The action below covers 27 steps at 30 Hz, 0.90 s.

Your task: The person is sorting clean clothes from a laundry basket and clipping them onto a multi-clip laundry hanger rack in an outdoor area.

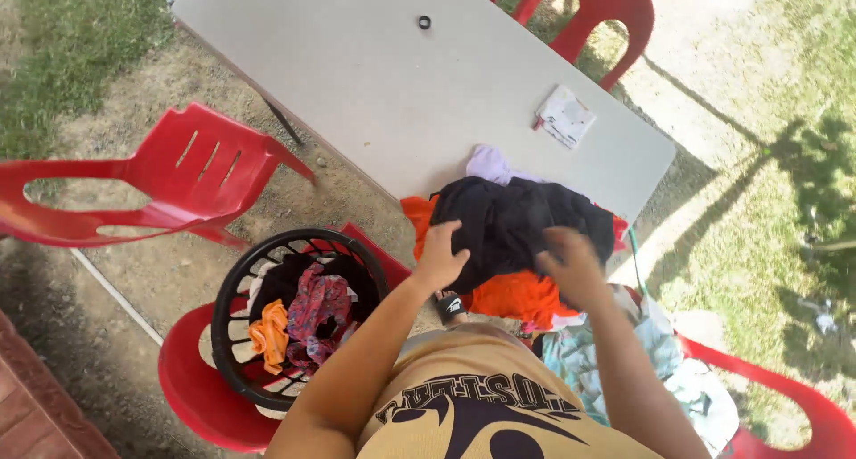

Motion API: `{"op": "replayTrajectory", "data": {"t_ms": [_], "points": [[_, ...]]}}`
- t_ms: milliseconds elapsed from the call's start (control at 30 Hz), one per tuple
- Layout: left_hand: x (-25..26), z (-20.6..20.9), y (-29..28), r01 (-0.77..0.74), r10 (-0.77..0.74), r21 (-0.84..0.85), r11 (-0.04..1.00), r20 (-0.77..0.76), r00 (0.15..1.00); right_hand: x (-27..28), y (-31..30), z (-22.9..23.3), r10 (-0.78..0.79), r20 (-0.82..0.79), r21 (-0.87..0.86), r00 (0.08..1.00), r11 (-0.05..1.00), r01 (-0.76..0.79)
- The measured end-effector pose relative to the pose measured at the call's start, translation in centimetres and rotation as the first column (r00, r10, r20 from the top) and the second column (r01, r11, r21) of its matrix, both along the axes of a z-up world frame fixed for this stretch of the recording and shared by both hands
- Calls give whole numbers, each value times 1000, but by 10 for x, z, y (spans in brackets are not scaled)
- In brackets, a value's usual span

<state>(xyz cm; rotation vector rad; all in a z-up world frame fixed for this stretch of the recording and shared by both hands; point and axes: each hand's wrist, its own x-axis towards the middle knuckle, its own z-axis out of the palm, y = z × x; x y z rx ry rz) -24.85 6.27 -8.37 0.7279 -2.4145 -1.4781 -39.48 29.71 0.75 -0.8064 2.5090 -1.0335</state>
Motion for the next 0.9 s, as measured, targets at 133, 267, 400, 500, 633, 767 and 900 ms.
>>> {"op": "replayTrajectory", "data": {"t_ms": [133, 267, 400, 500, 633, 767, 900], "points": [[44, 47, 0, -28, 21, 136, 990, 49, 999, 57, -80, 33, 368, 373, -19, 852, 921, -389], [110, -36, -25, -531, 469, 230, 816, 277, 839, 101, -129, 5, 650, 497, -40, 575, 679, -733], [194, -134, -37, -591, 613, -192, 783, 398, 683, 140, -168, -31, 711, 571, 59, 410, 462, -885], [214, -37, -61, -456, 402, -158, 876, 763, 506, 159, -189, -58, 771, 551, 85, 321, 330, -940], [261, -64, -72, -569, 540, -234, 788, 706, 459, 196, -215, -57, 747, 597, 166, 291, 241, -956], [295, -96, -93, -742, 669, -158, 652, 581, 464, 207, -225, -72, 744, 530, 94, 408, 427, -900], [276, 39, -108, -530, 508, 104, 842, 180, 842, 214, -245, -36, 799, 278, -222, 534, 594, -773]]}}
